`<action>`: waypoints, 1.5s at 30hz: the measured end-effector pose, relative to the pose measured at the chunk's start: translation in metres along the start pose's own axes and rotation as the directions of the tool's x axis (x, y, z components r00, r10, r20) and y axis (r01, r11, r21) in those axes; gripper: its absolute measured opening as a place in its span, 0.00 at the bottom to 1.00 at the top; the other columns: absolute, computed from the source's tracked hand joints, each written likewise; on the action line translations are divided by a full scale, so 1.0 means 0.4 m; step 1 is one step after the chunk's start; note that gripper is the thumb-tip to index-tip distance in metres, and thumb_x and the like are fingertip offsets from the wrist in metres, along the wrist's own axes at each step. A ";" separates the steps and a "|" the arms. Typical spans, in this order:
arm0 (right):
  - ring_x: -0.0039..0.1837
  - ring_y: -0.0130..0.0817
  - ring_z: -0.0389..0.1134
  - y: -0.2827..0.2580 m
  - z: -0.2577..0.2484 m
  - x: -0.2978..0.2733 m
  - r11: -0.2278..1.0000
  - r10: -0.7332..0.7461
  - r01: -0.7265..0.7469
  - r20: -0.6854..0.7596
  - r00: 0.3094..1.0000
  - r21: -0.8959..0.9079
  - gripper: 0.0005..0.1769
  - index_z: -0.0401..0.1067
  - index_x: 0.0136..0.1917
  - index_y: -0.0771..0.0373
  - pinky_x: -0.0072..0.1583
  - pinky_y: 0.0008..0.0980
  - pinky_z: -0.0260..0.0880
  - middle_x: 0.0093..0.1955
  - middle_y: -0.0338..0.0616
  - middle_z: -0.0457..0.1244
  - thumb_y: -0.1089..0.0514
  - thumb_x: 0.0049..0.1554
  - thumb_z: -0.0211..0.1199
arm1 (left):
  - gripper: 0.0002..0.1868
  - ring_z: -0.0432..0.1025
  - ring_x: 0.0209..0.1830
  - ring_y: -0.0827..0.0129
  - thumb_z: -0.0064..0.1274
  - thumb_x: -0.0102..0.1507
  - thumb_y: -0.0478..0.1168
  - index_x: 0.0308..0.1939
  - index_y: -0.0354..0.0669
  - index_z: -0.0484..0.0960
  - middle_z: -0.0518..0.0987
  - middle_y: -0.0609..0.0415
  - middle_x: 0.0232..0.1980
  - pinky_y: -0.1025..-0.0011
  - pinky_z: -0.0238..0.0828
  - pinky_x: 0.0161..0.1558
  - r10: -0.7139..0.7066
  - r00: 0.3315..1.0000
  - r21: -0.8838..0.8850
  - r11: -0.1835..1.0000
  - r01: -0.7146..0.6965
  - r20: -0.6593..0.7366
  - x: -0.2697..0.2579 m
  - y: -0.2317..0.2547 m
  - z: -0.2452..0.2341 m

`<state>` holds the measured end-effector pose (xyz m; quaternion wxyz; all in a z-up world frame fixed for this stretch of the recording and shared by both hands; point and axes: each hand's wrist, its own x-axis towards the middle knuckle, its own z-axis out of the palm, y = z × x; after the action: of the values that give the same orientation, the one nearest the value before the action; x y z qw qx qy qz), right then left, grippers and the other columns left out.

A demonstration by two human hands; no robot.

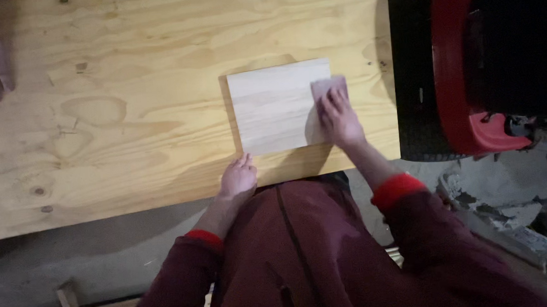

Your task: The person sands a small rectangular wooden board on a workbench using a sanding block. The person holds the board with the left hand and rubs the sanding block across the surface with the right hand in repetitive strokes.

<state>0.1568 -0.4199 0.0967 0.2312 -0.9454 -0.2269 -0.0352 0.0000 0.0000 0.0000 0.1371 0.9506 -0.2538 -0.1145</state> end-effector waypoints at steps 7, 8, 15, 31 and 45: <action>0.90 0.60 0.56 -0.257 -0.025 -0.127 0.976 -0.177 0.186 0.085 0.981 -0.114 0.30 0.69 0.88 0.46 0.87 0.65 0.53 0.90 0.54 0.58 0.49 0.74 0.60 | 0.16 0.79 0.74 0.46 0.58 0.60 0.46 0.43 0.42 0.95 0.88 0.39 0.68 0.45 0.79 0.66 0.078 0.981 0.057 0.996 -0.069 -0.179 0.001 0.009 -0.045; 0.91 0.56 0.54 -0.277 -0.024 -0.115 0.970 -0.184 0.202 0.132 0.974 -0.133 0.31 0.67 0.88 0.42 0.87 0.62 0.53 0.92 0.50 0.56 0.46 0.74 0.57 | 0.16 0.78 0.75 0.46 0.58 0.60 0.46 0.43 0.43 0.95 0.88 0.40 0.68 0.45 0.77 0.67 0.094 0.979 0.078 0.994 -0.081 -0.180 -0.001 0.010 -0.047; 0.96 0.45 0.46 -0.350 0.208 0.074 0.907 -0.394 0.418 0.261 0.882 -0.043 0.32 0.64 0.89 0.35 0.90 0.54 0.46 0.95 0.39 0.51 0.43 0.73 0.52 | 0.17 0.71 0.84 0.48 0.54 0.66 0.41 0.51 0.41 0.95 0.83 0.43 0.77 0.44 0.72 0.76 -0.041 0.996 0.043 0.998 0.044 -0.082 -0.003 0.045 -0.047; 0.90 0.55 0.55 -0.213 0.182 0.520 0.965 -0.129 0.187 0.289 0.949 -0.183 0.34 0.67 0.89 0.44 0.86 0.57 0.57 0.90 0.47 0.58 0.47 0.72 0.68 | 0.19 0.65 0.88 0.46 0.61 0.67 0.43 0.58 0.38 0.92 0.80 0.39 0.79 0.47 0.64 0.81 -0.072 0.983 0.026 0.997 0.069 0.170 0.012 0.085 -0.191; 0.87 0.76 0.54 -0.040 -0.035 0.079 0.974 0.227 -0.228 0.042 0.973 0.010 0.33 0.67 0.87 0.64 0.87 0.59 0.61 0.88 0.72 0.55 0.58 0.71 0.66 | 0.14 0.75 0.78 0.45 0.57 0.66 0.41 0.49 0.39 0.95 0.85 0.40 0.74 0.45 0.77 0.68 0.052 0.991 0.074 0.996 -0.043 -0.122 -0.009 0.020 -0.059</action>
<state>0.1786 -0.4006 0.1216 0.2362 -0.9639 -0.1221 0.0126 0.0002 -0.0001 0.0250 0.1214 0.9538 -0.2714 -0.0427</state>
